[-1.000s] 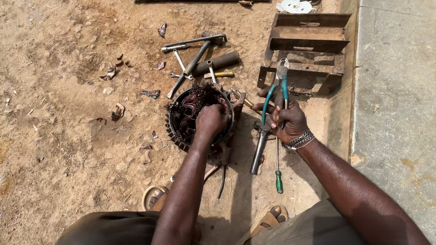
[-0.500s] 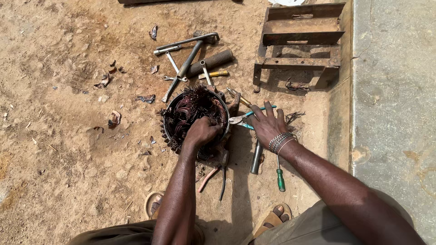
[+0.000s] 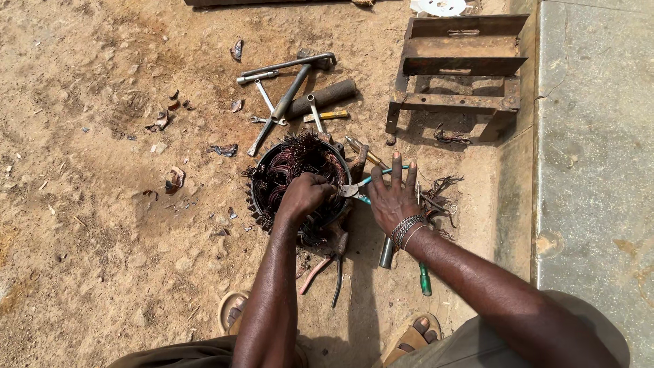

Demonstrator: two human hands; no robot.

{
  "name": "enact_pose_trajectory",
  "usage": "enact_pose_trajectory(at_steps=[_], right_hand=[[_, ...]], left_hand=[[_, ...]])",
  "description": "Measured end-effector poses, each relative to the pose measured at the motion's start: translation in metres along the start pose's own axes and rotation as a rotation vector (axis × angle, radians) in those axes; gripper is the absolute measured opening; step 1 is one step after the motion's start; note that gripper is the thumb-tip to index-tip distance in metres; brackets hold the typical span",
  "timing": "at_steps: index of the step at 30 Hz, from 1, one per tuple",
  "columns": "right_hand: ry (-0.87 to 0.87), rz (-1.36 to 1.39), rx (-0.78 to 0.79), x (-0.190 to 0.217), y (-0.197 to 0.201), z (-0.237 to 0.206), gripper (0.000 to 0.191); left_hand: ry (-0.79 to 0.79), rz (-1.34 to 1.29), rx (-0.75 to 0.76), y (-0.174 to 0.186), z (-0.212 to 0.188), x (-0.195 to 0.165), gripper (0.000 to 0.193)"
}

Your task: The person sits on the ground and dismantles the burnt copper windings from an electric motor stator. They pull out old wiring by hand, use pliers to grip and cut the windings, and use a screwdriver and hammer to pry and loosen the coils, dropping the removed copper and debris onto the ground.

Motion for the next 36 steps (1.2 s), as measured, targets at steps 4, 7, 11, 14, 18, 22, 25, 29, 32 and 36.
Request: enact_pose_trajectory(at_steps=[4, 7, 11, 14, 18, 22, 25, 29, 32, 36], right_hand=[[0.027, 0.002, -0.004, -0.004, -0.004, 0.004, 0.045], [-0.003, 0.246, 0.117, -0.014, -0.016, 0.008, 0.030], [-0.085, 0.402, 0.171, -0.034, -0.020, 0.015, 0.019], [-0.127, 0.605, 0.057, -0.049, -0.009, 0.022, 0.023], [-0.089, 0.718, -0.093, -0.048, 0.008, 0.029, 0.049], [-0.022, 0.380, -0.129, -0.034, 0.023, 0.033, 0.034], [-0.036, 0.236, -0.133, -0.033, 0.033, 0.035, 0.050], [-0.033, 0.090, -0.059, -0.027, 0.038, 0.041, 0.055], [0.008, -0.049, -0.178, -0.015, 0.053, 0.045, 0.056], [0.097, -0.122, -0.045, -0.005, 0.042, 0.049, 0.035]], left_hand=[[0.051, 0.028, 0.109, 0.000, -0.007, 0.008, 0.029], [0.043, 0.025, 0.135, 0.010, -0.015, 0.014, 0.028], [0.066, 0.005, 0.020, 0.040, -0.019, 0.031, 0.032], [0.047, 0.036, -0.117, 0.051, -0.017, 0.033, 0.034], [0.049, 0.068, -0.316, 0.051, -0.010, 0.026, 0.040], [-0.034, 0.016, -0.383, 0.048, -0.006, 0.009, 0.043], [-0.042, 0.014, -0.362, 0.044, -0.004, 0.002, 0.039], [-0.098, 0.052, -0.344, 0.039, -0.004, -0.013, 0.040], [-0.113, 0.077, -0.341, 0.039, -0.005, -0.018, 0.038], [-0.011, 0.128, -0.354, 0.042, -0.007, -0.004, 0.039]])
Point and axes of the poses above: each hand's wrist, its own z-axis towards the middle knuckle, its own y-axis out of the back of the hand, x = y × z, the point moved 9 cm from there along z, towards the middle knuckle, and after that the axes turned 9 degrees about z, right-handed, at the moved point
